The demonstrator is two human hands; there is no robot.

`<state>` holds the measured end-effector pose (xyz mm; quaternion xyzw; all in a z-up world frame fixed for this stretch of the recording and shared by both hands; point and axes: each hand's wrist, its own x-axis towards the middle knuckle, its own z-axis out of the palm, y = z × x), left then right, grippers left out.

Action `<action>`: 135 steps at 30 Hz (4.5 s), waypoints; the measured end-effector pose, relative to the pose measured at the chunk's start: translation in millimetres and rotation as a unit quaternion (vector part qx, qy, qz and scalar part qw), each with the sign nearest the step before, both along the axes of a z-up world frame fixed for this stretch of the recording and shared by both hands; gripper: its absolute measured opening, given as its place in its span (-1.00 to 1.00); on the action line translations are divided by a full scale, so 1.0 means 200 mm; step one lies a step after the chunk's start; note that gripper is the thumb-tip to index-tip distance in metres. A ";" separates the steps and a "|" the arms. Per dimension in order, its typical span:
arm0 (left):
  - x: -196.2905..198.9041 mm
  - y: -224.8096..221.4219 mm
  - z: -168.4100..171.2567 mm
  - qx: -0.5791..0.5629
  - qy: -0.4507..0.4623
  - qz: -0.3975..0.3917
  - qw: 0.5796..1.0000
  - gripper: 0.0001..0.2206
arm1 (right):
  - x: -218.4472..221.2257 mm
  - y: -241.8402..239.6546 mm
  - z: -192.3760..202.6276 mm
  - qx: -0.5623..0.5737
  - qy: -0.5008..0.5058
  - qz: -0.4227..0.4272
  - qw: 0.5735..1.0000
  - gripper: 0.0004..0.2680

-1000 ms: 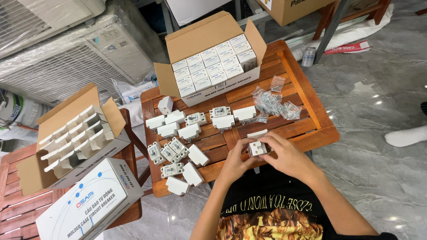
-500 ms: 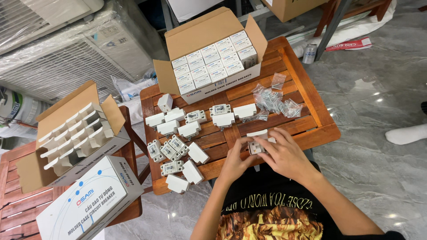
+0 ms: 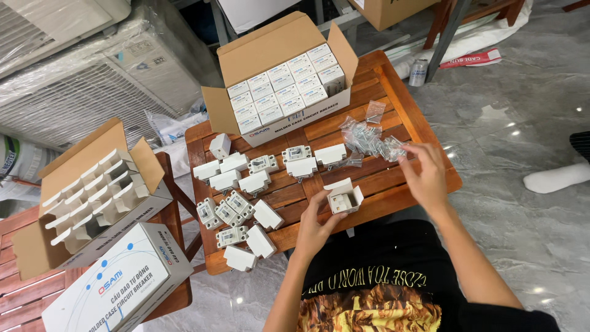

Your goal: The person picks up circuit breakers from a table, inspects them, and places them into organized rows within a cardboard box.

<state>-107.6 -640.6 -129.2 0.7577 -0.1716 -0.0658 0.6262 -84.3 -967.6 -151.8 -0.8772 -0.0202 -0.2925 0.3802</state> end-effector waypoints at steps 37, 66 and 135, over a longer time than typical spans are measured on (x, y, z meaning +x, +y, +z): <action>-0.23 0.05 0.49 0.013 -0.138 0.092 0.986 -0.66 | 0.33 -0.12 0.44 0.115 0.347 0.035 0.930 -0.84; -0.17 -0.28 0.54 -0.303 0.174 0.034 0.936 -0.71 | -0.33 0.45 0.74 0.126 -0.049 0.204 0.969 -0.84; 0.00 0.05 0.07 -0.006 -0.218 0.020 0.976 -0.83 | -0.24 0.54 0.19 0.065 -0.104 0.214 0.969 -0.89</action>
